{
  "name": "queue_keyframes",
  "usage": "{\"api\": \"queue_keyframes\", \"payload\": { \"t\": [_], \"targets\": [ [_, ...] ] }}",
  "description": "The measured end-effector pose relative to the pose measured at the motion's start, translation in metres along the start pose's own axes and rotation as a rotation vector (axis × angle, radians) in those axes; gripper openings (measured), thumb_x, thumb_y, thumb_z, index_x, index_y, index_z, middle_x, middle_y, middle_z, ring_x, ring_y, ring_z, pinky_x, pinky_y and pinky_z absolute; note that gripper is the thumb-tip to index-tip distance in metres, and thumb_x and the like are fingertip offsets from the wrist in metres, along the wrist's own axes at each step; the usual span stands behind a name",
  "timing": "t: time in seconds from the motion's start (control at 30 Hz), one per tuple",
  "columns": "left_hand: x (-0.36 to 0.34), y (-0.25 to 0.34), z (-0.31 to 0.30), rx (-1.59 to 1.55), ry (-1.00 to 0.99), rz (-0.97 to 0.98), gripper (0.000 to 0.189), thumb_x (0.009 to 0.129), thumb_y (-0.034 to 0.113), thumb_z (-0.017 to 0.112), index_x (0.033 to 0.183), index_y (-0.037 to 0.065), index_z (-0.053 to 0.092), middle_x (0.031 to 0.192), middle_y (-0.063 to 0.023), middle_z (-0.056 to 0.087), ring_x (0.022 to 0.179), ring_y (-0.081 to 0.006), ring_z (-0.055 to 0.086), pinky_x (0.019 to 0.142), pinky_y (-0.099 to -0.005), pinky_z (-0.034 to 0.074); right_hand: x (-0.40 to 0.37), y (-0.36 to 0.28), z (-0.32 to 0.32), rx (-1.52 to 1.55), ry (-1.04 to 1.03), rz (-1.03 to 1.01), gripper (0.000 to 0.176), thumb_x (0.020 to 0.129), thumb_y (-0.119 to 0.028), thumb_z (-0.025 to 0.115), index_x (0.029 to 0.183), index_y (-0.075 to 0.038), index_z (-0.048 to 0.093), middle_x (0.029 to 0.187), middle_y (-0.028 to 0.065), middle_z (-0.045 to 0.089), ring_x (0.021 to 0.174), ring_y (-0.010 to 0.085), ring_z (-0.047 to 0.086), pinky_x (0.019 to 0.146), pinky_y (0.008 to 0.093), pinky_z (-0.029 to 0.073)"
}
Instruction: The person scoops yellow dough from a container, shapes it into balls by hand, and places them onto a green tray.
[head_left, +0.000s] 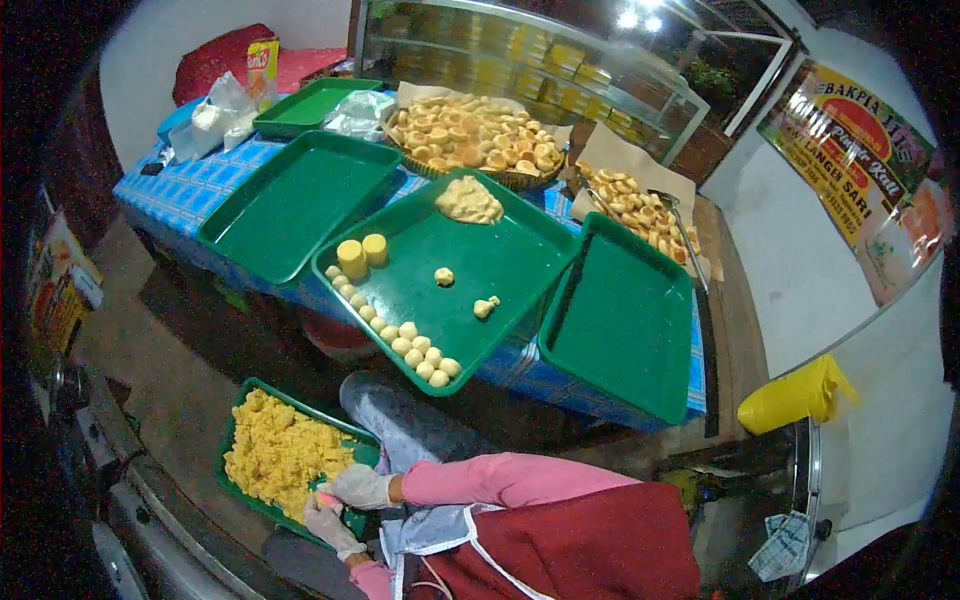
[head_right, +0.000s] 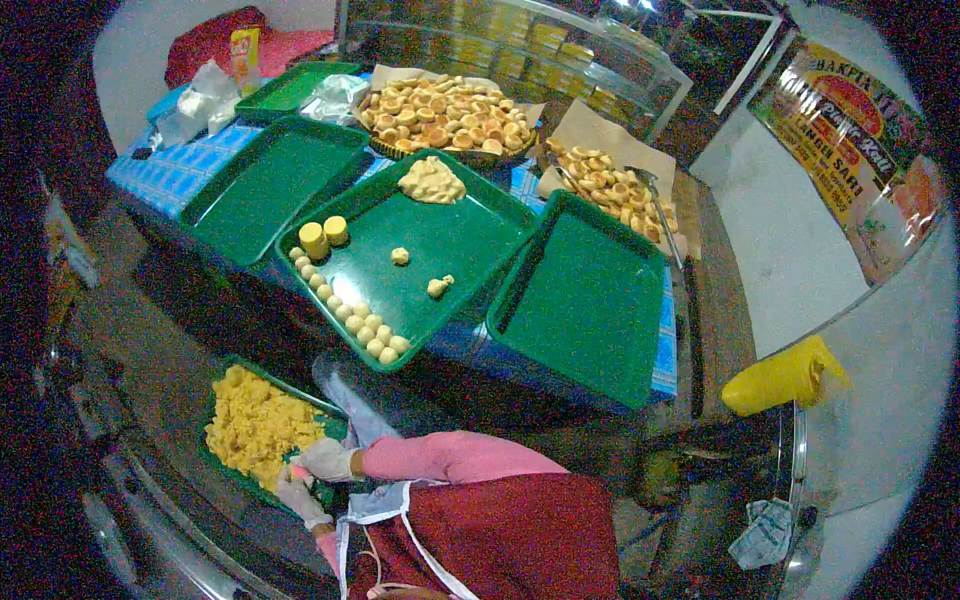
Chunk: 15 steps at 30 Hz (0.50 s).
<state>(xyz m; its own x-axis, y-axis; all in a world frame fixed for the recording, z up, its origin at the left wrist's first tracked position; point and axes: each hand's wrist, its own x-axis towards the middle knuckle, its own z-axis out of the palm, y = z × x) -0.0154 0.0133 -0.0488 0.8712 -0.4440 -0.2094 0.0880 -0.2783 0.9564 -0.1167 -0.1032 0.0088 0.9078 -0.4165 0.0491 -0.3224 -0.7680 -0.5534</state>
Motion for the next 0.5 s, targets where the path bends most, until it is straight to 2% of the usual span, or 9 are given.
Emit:
{"api": "queue_keyframes", "payload": {
  "t": [0.13, 0.17, 0.27, 0.3, 0.37, 0.4, 0.43, 0.47, 0.5],
  "targets": [
    [0.006, -0.004, 0.0, -0.175, -0.061, -0.036, 0.043, 0.076, -0.009, 0.051, 0.118, -0.008, 0.062, 0.098, -0.0079, 0.065, 0.075, -0.0157, 0.06, 0.062, -0.0257, 0.048, 0.019, -0.003, 0.017, 0.037, 0.012, -0.022, 0.036, 0.101, -0.037, 0.044, 0.088, -0.014, 0.069, 0.068, 0.0146, 0.065, 0.062, 0.0371, 0.065, 0.052, 0.051, 0.046],
    [0.008, -0.003, -0.005, 0.031, -0.062, 0.002, 0.045, 0.076, -0.01, 0.05, 0.119, -0.008, 0.061, 0.098, -0.007, 0.065, 0.076, -0.015, 0.059, 0.062, -0.0269, 0.048, 0.021, -0.006, 0.021, 0.074, 0.009, 0.013, 0.036, 0.101, -0.037, 0.045, 0.089, -0.013, 0.07, 0.07, 0.0158, 0.066, 0.064, 0.0381, 0.066, 0.055, 0.0519, 0.047],
    [0.003, 0.002, 0.005, -0.136, 0.036, 0.074, 0.04, 0.082, -0.006, 0.05, 0.121, -0.006, 0.06, 0.099, -0.0066, 0.065, 0.076, -0.0145, 0.058, 0.063, -0.0263, 0.047, 0.03, -0.011, 0.029, 0.089, 0.009, 0.055, 0.039, 0.1, -0.04, 0.046, 0.088, -0.012, 0.071, 0.075, 0.0174, 0.068, 0.068, 0.0396, 0.067, 0.059, 0.054, 0.048],
    [0.001, 0.007, 0.006, -0.056, 0.02, 0.085, 0.038, 0.085, -0.003, 0.05, 0.122, -0.006, 0.06, 0.1, -0.0068, 0.065, 0.076, -0.0149, 0.059, 0.064, -0.0263, 0.047, 0.032, -0.012, 0.031, 0.081, 0.007, 0.055, 0.04, 0.099, -0.041, 0.046, 0.088, -0.013, 0.071, 0.077, 0.0176, 0.069, 0.069, 0.0399, 0.067, 0.061, 0.0546, 0.048],
    [0.0, 0.016, -0.002, 0.121, 0.007, 0.106, 0.033, 0.092, 0.002, 0.051, 0.122, -0.007, 0.059, 0.101, -0.0074, 0.065, 0.078, -0.0156, 0.059, 0.065, -0.0263, 0.048, 0.033, -0.002, 0.033, 0.068, -0.005, -0.024, 0.027, 0.099, -0.034, 0.047, 0.095, -0.015, 0.065, 0.069, 0.0152, 0.064, 0.061, 0.0363, 0.065, 0.052, 0.0507, 0.046],
    [-0.013, 0.021, 0.003, -0.07, 0.055, -0.012, 0.031, 0.097, 0.009, 0.052, 0.122, -0.006, 0.06, 0.102, -0.0062, 0.065, 0.079, -0.0157, 0.06, 0.067, -0.0265, 0.048, 0.027, 0.004, 0.036, 0.066, -0.019, -0.059, 0.021, 0.099, -0.031, 0.048, 0.099, -0.016, 0.062, 0.065, 0.014, 0.062, 0.058, 0.0346, 0.065, 0.048, 0.0488, 0.044],
    [0.009, -0.012, 0.006, -0.281, -0.074, -0.017, 0.032, 0.094, 0.007, 0.054, 0.123, -0.006, 0.06, 0.103, -0.0066, 0.065, 0.079, -0.0159, 0.061, 0.067, -0.0265, 0.049, 0.019, 0.013, 0.033, 0.106, -0.01, -0.081, 0.016, 0.094, -0.029, 0.052, 0.096, -0.016, 0.061, 0.061, 0.0127, 0.059, 0.056, 0.0334, 0.064, 0.047, 0.0485, 0.044],
    [0.023, -0.052, -0.001, -0.496, -0.18, -0.027, 0.034, 0.091, 0.005, 0.057, 0.124, -0.006, 0.06, 0.105, -0.0069, 0.065, 0.079, -0.016, 0.062, 0.067, -0.0265, 0.049, 0.004, 0.004, -0.006, 0.025, 0.036, -0.174, 0.013, 0.09, -0.026, 0.055, 0.09, -0.016, 0.062, 0.06, 0.0119, 0.058, 0.056, 0.0329, 0.064, 0.047, 0.0491, 0.044],
    [0.004, 0.002, 0.002, -0.173, -0.139, -0.129, 0.037, 0.087, 0.003, 0.06, 0.123, -0.006, 0.062, 0.107, -0.008, 0.065, 0.084, -0.0158, 0.063, 0.072, -0.0272, 0.051, -0.001, 0.006, -0.008, 0.002, 0.081, -0.181, 0.013, 0.09, -0.024, 0.054, 0.087, -0.015, 0.063, 0.063, 0.013, 0.061, 0.058, 0.0334, 0.065, 0.049, 0.0488, 0.046]
  ]
}}
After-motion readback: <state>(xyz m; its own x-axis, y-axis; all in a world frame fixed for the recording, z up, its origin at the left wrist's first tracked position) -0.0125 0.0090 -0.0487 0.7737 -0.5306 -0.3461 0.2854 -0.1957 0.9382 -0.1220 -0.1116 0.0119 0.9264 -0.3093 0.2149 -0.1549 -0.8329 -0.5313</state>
